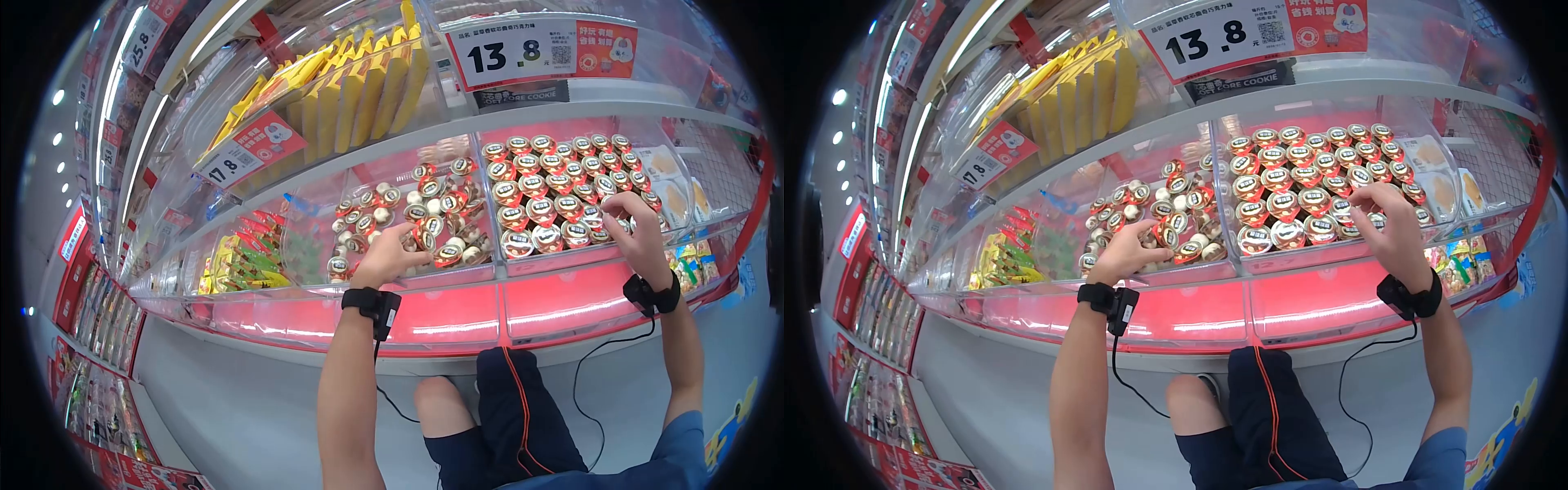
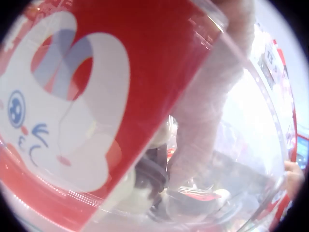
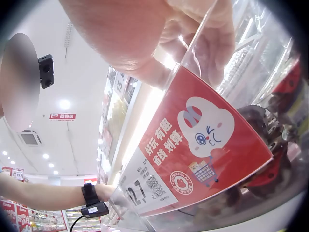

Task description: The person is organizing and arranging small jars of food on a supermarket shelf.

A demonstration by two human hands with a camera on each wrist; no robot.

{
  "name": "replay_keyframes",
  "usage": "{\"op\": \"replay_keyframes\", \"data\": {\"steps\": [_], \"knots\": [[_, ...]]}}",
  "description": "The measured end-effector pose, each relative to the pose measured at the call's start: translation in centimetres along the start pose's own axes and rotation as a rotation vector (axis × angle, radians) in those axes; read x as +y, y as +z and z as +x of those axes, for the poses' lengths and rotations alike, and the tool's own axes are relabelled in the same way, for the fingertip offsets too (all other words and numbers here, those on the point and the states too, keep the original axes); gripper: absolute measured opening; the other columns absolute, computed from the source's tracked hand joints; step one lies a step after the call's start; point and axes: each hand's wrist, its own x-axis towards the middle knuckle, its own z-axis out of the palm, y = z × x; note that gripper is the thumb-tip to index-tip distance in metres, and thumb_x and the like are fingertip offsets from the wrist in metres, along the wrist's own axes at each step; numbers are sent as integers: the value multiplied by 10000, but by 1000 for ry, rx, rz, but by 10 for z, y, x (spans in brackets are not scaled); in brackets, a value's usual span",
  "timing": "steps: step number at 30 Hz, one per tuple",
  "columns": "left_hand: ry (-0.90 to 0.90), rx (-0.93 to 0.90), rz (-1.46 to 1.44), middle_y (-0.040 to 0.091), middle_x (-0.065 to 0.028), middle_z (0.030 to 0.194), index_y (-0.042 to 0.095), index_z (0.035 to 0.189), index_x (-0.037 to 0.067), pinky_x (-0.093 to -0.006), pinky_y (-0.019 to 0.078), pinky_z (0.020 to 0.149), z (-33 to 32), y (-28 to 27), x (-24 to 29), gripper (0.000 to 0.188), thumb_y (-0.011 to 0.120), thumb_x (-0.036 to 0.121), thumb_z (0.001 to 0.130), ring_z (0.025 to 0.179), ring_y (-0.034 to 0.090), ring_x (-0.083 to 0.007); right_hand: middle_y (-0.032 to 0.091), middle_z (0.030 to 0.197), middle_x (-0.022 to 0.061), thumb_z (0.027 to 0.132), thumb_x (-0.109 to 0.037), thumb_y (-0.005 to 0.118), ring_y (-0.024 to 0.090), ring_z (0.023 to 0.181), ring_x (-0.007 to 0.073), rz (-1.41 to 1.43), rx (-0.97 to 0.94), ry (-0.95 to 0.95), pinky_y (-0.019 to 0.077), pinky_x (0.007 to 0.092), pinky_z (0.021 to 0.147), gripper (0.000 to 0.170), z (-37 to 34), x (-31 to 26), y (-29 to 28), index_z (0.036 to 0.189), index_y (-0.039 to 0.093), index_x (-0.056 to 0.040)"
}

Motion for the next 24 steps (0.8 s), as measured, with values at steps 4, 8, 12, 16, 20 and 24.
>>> {"op": "replay_keyframes", "data": {"steps": [4,8,12,16,20,24], "knots": [[59,-3,-211,646,-58,798,575,1057,11,-252,468,594,0,-5,-7,397,716,140,709,682,587,-93,577,768,98,765,-58,578,548,717,186,7,11,4,417,293,669,122,-1,3,0,855,585,24],[52,-31,-273,631,-8,752,586,993,41,-210,463,524,1,-7,-10,256,671,136,770,638,568,-49,585,767,96,762,-61,583,551,710,182,18,23,16,420,292,670,124,-2,6,0,857,595,18],[-17,-37,-345,604,9,717,582,997,62,-213,465,472,-7,-11,0,248,669,145,780,600,550,-46,594,761,97,762,-62,589,556,705,181,-4,10,42,426,292,660,128,-2,4,0,864,604,15],[71,-42,-356,600,6,717,572,1016,63,-213,478,481,-5,-11,-8,272,677,158,784,601,550,-45,592,745,89,770,-60,589,548,677,173,-18,47,27,427,289,645,111,-2,4,3,847,604,18],[161,-23,-403,573,17,702,569,1026,65,-207,481,482,-9,-9,-4,277,678,157,789,597,549,-47,591,825,84,778,8,551,530,684,153,20,296,-143,420,271,633,116,-8,-2,8,887,589,3],[198,31,-498,555,6,718,533,1080,55,-226,504,491,-11,-9,-5,322,666,134,798,610,563,-65,587,855,92,755,44,552,540,742,158,179,119,-299,441,286,659,199,-20,-61,27,947,584,0]]}}
